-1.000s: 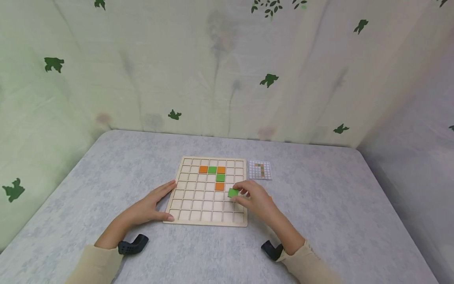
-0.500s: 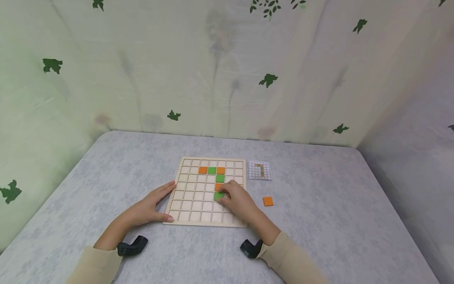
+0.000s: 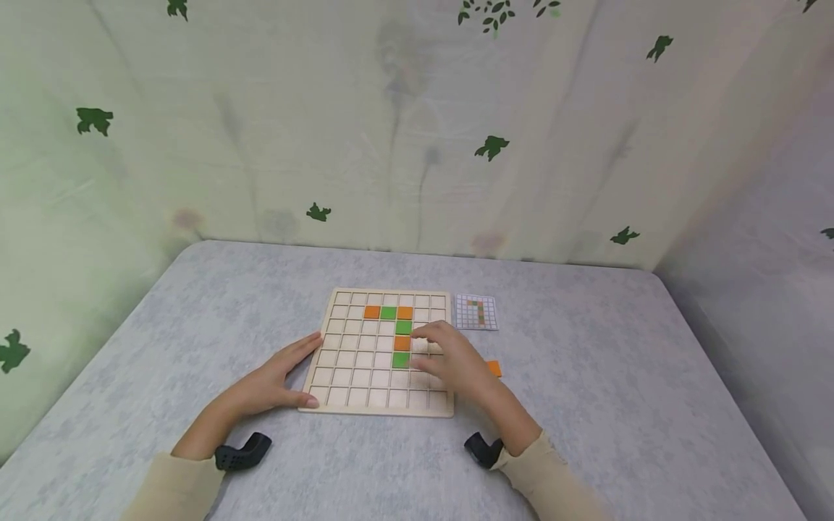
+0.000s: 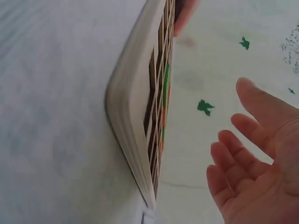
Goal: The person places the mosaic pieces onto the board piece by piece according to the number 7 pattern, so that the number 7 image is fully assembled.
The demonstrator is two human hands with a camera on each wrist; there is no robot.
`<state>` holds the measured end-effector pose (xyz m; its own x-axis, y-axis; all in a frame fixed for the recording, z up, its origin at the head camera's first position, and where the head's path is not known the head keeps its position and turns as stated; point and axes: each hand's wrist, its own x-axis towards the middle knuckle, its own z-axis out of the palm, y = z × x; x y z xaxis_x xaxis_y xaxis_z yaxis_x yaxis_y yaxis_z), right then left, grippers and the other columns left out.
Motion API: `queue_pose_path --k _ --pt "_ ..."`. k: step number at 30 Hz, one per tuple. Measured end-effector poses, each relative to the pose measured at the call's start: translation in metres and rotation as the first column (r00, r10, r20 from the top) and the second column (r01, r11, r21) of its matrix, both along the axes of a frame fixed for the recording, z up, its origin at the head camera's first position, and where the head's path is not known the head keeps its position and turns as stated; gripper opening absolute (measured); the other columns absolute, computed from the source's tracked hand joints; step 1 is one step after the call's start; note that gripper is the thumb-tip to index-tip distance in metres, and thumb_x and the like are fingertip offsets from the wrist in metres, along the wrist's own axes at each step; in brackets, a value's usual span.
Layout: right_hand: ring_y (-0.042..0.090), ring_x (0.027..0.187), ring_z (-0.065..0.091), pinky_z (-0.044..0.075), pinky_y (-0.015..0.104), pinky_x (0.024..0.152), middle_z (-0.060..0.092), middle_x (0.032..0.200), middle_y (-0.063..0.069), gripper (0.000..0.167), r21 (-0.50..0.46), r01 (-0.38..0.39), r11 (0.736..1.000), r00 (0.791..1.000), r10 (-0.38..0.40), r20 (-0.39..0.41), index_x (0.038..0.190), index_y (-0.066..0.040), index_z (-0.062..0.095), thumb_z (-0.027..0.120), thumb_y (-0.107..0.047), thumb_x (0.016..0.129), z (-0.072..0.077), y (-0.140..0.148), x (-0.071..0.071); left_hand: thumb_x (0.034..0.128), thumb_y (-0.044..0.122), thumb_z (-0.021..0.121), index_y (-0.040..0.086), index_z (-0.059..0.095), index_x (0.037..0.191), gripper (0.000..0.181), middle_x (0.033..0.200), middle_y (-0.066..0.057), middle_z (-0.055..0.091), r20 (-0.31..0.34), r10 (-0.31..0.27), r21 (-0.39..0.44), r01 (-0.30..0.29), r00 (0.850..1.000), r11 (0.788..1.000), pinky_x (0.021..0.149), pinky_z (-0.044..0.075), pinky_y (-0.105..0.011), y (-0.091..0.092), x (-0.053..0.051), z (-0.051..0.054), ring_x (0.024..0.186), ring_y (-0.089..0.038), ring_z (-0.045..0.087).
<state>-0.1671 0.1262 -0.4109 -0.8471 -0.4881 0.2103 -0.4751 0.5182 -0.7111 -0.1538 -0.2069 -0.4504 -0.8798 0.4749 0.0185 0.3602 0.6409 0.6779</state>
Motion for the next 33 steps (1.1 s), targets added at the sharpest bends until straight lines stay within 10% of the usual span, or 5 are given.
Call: queue_pose_path --k 18,33 --pt "0.022 0.099 0.051 0.042 0.042 0.085 0.053 0.115 0.004 0.051 0.115 0.129 0.985 0.992 -0.129 -0.008 0.118 -0.007 0.055 0.074 -0.022 0.074 -0.020 0.093 0.014 0.0642 0.047 0.076 0.000 0.023 0.141 0.105 0.147 -0.014 0.017 -0.002 -0.002 0.004 0.002 1.000 1.000 0.100 0.018 -0.054 0.000 0.001 0.002 0.132 -0.035 0.015" --pt "0.014 0.081 0.051 0.046 0.030 0.069 0.056 0.093 0.002 0.021 0.241 0.182 0.953 0.978 -0.201 0.060 0.099 -0.006 0.063 0.068 -0.010 0.079 -0.022 0.097 0.014 0.0639 0.049 0.075 0.001 0.023 0.142 0.105 0.147 -0.013 0.017 0.016 0.010 -0.004 -0.010 1.000 1.000 0.101 0.017 -0.054 0.001 0.001 0.002 0.132 -0.034 0.014"
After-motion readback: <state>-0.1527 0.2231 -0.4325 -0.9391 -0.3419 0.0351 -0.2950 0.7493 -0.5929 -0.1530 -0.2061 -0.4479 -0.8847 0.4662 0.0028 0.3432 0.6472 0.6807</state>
